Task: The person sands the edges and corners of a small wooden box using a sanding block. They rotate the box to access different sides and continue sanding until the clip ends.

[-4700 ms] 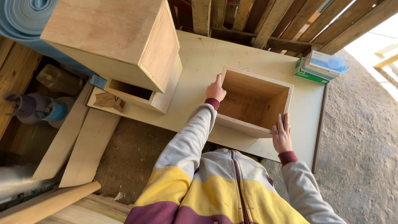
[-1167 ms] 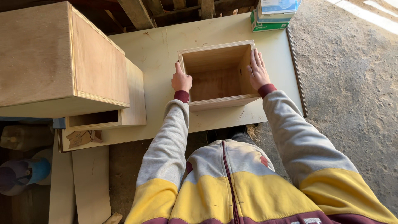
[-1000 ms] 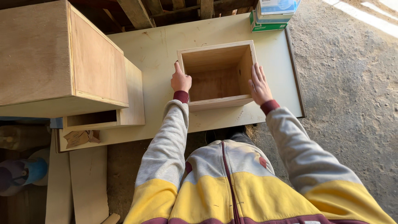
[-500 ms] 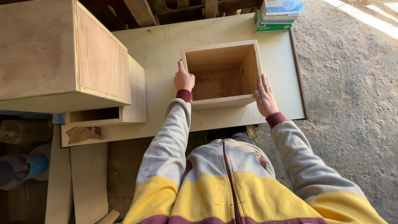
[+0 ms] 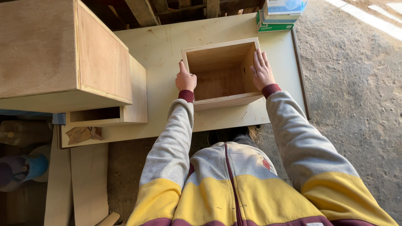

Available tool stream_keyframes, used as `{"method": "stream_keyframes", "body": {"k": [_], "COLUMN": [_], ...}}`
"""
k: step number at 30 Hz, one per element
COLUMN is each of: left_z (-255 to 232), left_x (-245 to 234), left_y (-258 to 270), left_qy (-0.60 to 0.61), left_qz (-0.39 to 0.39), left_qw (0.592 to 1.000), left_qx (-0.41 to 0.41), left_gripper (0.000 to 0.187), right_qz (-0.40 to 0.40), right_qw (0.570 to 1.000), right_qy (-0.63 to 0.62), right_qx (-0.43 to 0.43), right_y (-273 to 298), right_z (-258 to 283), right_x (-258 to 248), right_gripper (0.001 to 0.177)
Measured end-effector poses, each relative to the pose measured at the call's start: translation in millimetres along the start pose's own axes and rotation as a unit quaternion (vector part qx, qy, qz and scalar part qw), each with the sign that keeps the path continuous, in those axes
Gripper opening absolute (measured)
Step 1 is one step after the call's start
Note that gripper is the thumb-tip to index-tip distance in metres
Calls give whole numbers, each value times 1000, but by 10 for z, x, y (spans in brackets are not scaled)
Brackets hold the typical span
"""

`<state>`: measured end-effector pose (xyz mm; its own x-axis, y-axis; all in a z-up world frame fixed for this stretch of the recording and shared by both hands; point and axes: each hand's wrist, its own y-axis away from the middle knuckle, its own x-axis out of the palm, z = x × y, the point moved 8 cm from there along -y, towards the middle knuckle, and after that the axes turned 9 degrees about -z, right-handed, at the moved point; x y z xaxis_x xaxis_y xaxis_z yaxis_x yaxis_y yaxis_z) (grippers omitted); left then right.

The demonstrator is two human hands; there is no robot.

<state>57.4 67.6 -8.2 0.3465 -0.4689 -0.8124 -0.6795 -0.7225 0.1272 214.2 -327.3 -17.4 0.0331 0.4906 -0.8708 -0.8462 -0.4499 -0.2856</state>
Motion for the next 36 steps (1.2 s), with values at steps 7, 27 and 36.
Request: {"method": "stream_keyframes", "body": {"k": [7,27,36], "left_z": [257,365,349], "left_x": [399,472,367], "left_y": [-218,-323,-182], "left_qy": [-2,-18,-26], "left_qz": [-9,-2,-4], "left_qw": [1000,999,998], "left_qx": [-18,-38,-65], "left_gripper": [69,57,55], "right_qz": [-32,24,23], "right_qw": [999,968,959], "right_qy": [-32,-79,-44], "right_qx": [-24,235,279], "right_y": [775,57,129], "right_z": [220,-682,-868], "right_x": [-373,339,414], "right_gripper": [71,57,31]}}
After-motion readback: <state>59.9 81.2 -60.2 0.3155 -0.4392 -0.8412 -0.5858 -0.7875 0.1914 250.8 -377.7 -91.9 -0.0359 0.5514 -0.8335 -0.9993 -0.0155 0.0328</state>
